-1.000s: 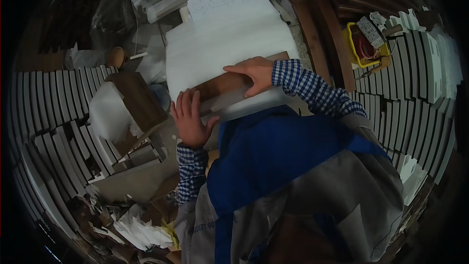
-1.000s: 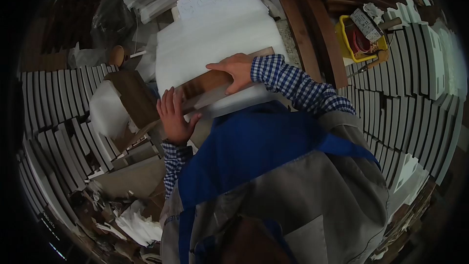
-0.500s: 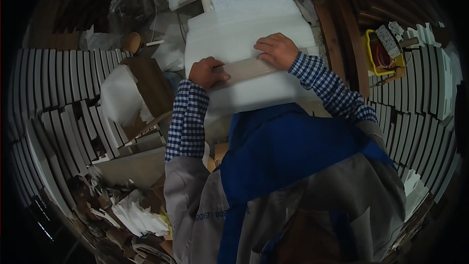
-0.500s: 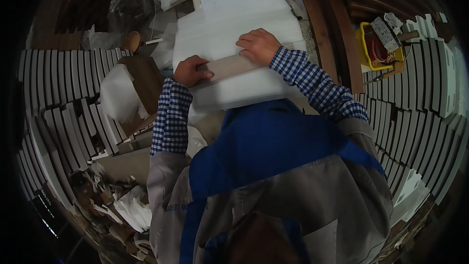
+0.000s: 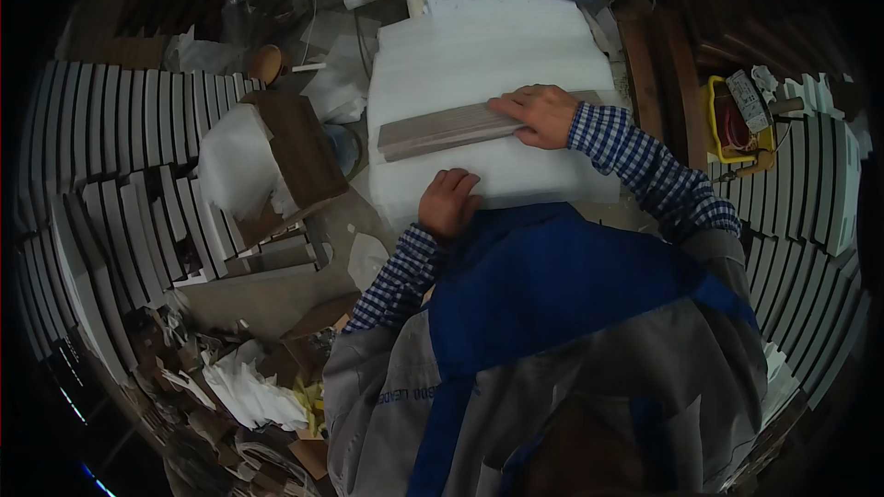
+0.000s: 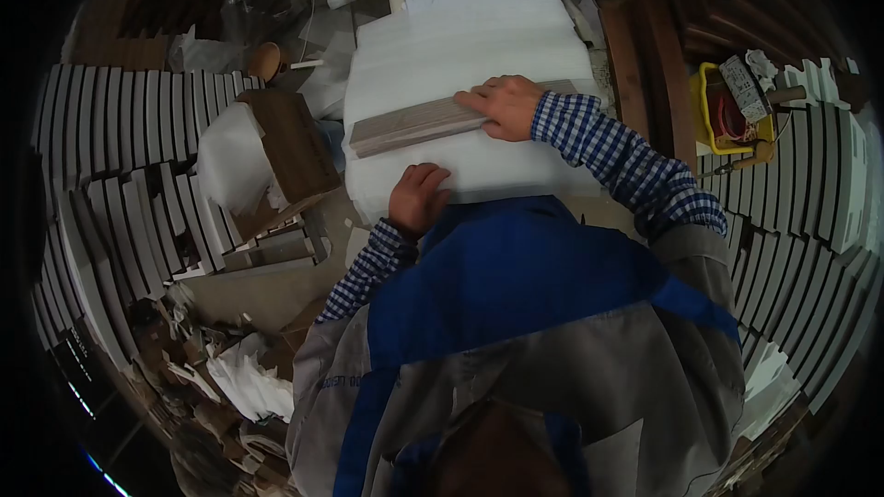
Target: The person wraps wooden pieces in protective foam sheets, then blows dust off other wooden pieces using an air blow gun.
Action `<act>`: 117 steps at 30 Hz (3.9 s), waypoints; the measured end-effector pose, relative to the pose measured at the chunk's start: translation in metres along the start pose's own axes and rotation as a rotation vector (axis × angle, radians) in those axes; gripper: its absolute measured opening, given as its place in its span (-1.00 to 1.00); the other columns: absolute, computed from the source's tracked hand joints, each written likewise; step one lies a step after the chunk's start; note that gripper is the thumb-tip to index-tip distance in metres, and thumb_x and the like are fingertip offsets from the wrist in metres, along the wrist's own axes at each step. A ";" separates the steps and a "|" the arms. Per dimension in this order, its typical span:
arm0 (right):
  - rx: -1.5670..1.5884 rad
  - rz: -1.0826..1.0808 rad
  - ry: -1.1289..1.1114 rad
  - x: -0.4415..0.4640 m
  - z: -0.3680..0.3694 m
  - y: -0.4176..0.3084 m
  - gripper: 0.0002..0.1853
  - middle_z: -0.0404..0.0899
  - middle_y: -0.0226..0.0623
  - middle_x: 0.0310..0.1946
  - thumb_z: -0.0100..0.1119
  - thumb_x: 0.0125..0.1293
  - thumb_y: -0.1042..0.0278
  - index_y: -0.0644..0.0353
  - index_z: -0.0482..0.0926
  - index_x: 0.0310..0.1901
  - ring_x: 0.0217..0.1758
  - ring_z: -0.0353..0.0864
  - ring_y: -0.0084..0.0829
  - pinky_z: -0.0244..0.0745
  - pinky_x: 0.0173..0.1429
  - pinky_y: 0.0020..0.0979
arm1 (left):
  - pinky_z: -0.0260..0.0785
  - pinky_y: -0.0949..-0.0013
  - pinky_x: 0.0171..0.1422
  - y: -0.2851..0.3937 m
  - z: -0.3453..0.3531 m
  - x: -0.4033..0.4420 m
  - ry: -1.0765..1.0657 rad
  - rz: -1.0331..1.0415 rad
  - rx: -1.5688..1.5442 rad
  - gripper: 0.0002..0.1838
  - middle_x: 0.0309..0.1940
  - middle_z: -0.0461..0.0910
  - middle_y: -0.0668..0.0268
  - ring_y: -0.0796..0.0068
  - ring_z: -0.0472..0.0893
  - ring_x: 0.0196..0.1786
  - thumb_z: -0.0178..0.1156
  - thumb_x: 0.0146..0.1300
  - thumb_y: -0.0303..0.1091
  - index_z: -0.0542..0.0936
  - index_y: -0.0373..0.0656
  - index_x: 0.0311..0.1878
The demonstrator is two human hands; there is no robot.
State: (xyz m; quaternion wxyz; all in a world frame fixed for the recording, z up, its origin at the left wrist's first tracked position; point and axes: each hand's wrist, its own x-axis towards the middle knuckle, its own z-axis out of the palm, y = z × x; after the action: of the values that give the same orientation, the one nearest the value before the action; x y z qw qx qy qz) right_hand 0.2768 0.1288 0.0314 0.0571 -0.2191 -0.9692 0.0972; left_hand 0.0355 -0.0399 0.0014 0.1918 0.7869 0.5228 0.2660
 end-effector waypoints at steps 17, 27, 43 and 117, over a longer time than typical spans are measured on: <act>-0.074 0.281 0.065 0.052 -0.076 0.020 -0.56 0.68 -0.21 -0.28 0.39 0.22 -0.03 0.15 0.57 -0.07 -0.15 0.69 -0.20 0.62 -0.05 -0.23 | 0.48 0.31 0.28 0.001 0.003 0.046 0.054 -0.949 -1.277 -0.44 0.15 0.62 0.11 0.30 0.63 0.15 0.27 0.43 -0.21 0.40 -0.28 0.38; 0.293 0.278 0.161 -0.007 -0.042 -0.033 -0.45 0.65 -0.31 -0.33 0.42 0.11 -0.29 0.11 0.63 -0.26 -0.22 0.63 -0.25 0.61 -0.09 -0.28 | 0.27 0.07 0.51 -0.012 0.055 0.039 0.425 -0.503 -2.049 -0.50 0.38 0.46 0.29 0.27 0.41 0.44 0.11 0.51 -0.15 0.36 -0.01 0.45; 1.019 0.517 0.008 -0.022 0.001 0.028 -0.35 0.65 -0.31 -0.11 0.37 0.30 -0.15 0.23 0.54 0.19 -0.09 0.62 -0.40 0.53 0.09 -0.36 | 0.20 0.08 0.54 0.038 0.024 0.081 0.427 -0.749 -1.919 -0.42 0.36 0.48 0.20 0.25 0.43 0.42 0.15 0.43 -0.10 0.37 -0.12 0.43; -0.171 0.474 0.339 0.241 0.044 0.241 -0.66 0.51 -0.30 0.12 0.31 0.19 0.16 0.08 0.68 -0.02 0.22 0.46 -0.26 0.34 0.30 -0.15 | 0.02 -0.18 0.58 -0.375 -0.053 0.345 0.314 -1.093 -0.816 -0.22 0.51 0.25 -0.03 0.01 0.23 0.55 0.10 0.51 0.03 0.15 -0.31 0.56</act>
State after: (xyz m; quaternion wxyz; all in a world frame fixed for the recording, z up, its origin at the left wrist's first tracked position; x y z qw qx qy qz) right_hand 0.1538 0.4400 -0.0464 0.1753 -0.4563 -0.8723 -0.0120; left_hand -0.1600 0.4224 -0.0995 0.5004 0.2285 0.7237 0.4168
